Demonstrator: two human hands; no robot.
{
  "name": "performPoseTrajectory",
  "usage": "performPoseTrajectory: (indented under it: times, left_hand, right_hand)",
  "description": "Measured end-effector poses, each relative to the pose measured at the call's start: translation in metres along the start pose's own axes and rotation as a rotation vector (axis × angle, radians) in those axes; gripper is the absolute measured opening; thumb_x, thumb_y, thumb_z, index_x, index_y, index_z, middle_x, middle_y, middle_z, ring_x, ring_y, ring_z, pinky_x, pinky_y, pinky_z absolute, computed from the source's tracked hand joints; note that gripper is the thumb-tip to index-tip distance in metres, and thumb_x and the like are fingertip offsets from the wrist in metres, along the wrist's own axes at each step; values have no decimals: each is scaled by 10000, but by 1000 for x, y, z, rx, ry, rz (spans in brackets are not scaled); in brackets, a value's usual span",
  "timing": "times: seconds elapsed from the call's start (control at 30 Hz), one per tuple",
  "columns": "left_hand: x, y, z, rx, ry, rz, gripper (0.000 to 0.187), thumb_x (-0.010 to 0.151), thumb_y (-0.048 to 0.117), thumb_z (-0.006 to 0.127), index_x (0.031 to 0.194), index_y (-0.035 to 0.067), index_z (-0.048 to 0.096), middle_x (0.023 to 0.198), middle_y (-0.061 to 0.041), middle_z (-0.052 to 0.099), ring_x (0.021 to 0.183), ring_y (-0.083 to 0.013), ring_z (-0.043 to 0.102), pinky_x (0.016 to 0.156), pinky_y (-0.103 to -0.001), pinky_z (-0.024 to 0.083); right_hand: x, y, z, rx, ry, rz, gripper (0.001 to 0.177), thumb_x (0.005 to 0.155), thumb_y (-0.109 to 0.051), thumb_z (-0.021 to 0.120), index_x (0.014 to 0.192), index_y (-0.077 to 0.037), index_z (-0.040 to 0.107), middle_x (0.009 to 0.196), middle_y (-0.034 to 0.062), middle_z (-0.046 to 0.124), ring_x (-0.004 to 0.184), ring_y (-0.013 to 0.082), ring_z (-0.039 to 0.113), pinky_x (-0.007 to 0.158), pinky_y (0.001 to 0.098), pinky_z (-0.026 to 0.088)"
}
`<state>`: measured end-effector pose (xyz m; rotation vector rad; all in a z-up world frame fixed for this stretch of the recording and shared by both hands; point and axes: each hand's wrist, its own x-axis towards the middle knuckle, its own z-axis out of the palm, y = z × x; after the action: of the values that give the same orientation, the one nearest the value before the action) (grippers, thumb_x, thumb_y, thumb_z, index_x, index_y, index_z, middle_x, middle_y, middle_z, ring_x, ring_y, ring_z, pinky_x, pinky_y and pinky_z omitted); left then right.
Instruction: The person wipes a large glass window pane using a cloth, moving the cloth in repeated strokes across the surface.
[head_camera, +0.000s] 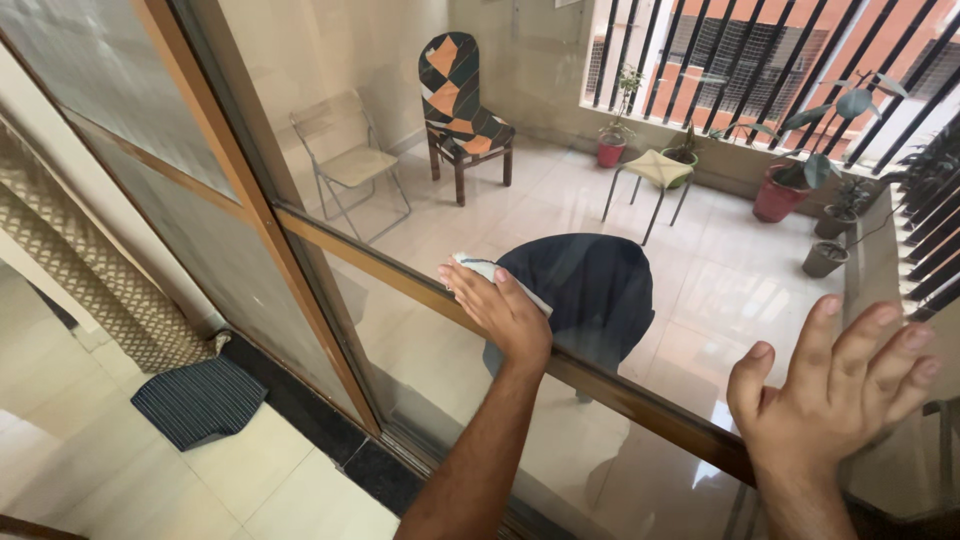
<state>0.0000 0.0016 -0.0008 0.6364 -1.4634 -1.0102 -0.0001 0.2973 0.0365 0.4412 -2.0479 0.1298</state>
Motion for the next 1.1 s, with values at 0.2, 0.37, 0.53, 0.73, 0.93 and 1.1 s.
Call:
performPoseTrajectory:
  times: [0.2,0.37,0.53,0.73,0.93,1.1]
  left_hand:
    - [-4,4,-1,-8,-17,-19,700,1083,332,341,1610,-81,138,1697,-333,65,1598,-440,47,1268,-523,43]
    - [-9,8,0,5,1,-6,701,1083,332,351,1611,-80,143,1700,-326,82,1606,-435,55,1277,-518,50]
    - [-14,10,-1,-22,-29,4,700,1091,317,355,1606,-94,120,1701,-339,61,1604,-448,32,1272,-530,40]
    - [-10,11,-8,-37,-88,-13,722,1070,329,366,1615,-72,112,1690,-346,47,1597,-457,14,1266,-537,23]
    - [1,9,-9,-30,-104,-23,730,1072,330,363,1614,-79,94,1688,-349,38,1596,-460,-11,1259,-548,2]
    - [13,5,-8,-3,-65,-7,716,1069,325,369,1613,-67,119,1691,-341,70,1599,-453,17,1263,-542,17]
  right_hand:
    - [-8,12,5,110,64,-18,707,1014,-294,540,1672,-63,427,1760,249,217,1632,451,124,1305,626,40]
    - [-13,27,7,161,112,-78,677,980,-215,561,1629,-30,502,1752,254,293,1640,408,151,1323,591,28]
    - [-12,34,5,168,114,-81,678,934,-187,574,1588,-13,530,1734,248,320,1610,398,170,1295,605,21]
    - [-10,26,0,225,96,-47,648,928,-150,573,1551,24,537,1701,260,307,1593,435,171,1297,653,83]
    - [-6,19,-7,214,142,-101,649,950,-132,572,1568,62,532,1721,294,294,1612,500,209,1330,651,226]
    - [0,5,-24,153,225,-160,667,940,-94,616,1581,83,575,1719,267,340,1514,538,416,1199,571,405]
